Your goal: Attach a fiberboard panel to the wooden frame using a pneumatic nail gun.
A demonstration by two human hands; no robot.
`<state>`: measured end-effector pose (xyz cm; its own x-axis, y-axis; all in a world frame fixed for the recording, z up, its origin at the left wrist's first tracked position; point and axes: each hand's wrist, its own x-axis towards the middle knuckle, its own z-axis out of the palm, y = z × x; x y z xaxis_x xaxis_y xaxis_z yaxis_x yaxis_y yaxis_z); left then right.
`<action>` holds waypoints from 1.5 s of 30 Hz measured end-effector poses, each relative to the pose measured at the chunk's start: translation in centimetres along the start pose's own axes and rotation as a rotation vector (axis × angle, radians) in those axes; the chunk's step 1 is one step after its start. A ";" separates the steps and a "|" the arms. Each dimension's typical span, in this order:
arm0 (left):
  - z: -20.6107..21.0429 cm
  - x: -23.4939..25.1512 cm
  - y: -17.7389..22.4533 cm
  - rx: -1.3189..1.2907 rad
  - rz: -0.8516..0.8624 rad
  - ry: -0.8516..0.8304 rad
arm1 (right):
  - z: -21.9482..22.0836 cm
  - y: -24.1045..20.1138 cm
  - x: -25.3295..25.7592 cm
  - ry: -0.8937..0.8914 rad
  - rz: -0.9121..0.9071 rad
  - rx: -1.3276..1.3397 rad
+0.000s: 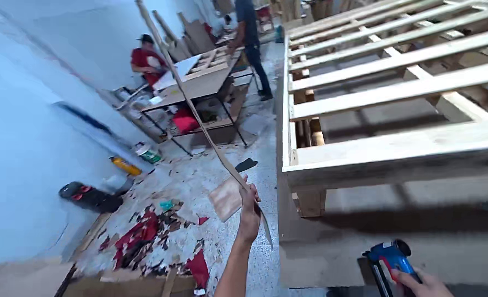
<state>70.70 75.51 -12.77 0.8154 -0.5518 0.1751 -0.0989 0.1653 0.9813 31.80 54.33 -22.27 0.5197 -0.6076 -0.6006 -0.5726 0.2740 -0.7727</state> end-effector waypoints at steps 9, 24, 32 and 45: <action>1.9 5.3 -4.2 0.004 0.322 -0.261 | 18.1 -0.4 -8.7 0.548 0.112 0.699; 1.4 9.1 -2.1 0.735 0.685 -0.721 | 35.4 -3.3 7.1 0.378 0.008 1.684; 1.1 9.2 -1.8 0.726 0.688 -0.744 | 37.9 -5.4 8.4 0.446 0.045 1.785; 1.3 10.6 -2.4 0.674 0.798 -0.819 | 38.9 -5.7 9.1 0.496 -0.007 1.780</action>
<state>78.80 68.22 -13.14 -0.1520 -0.8628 0.4821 -0.8426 0.3681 0.3932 64.45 76.29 -31.30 0.1191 -0.6583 -0.7432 0.8635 0.4382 -0.2498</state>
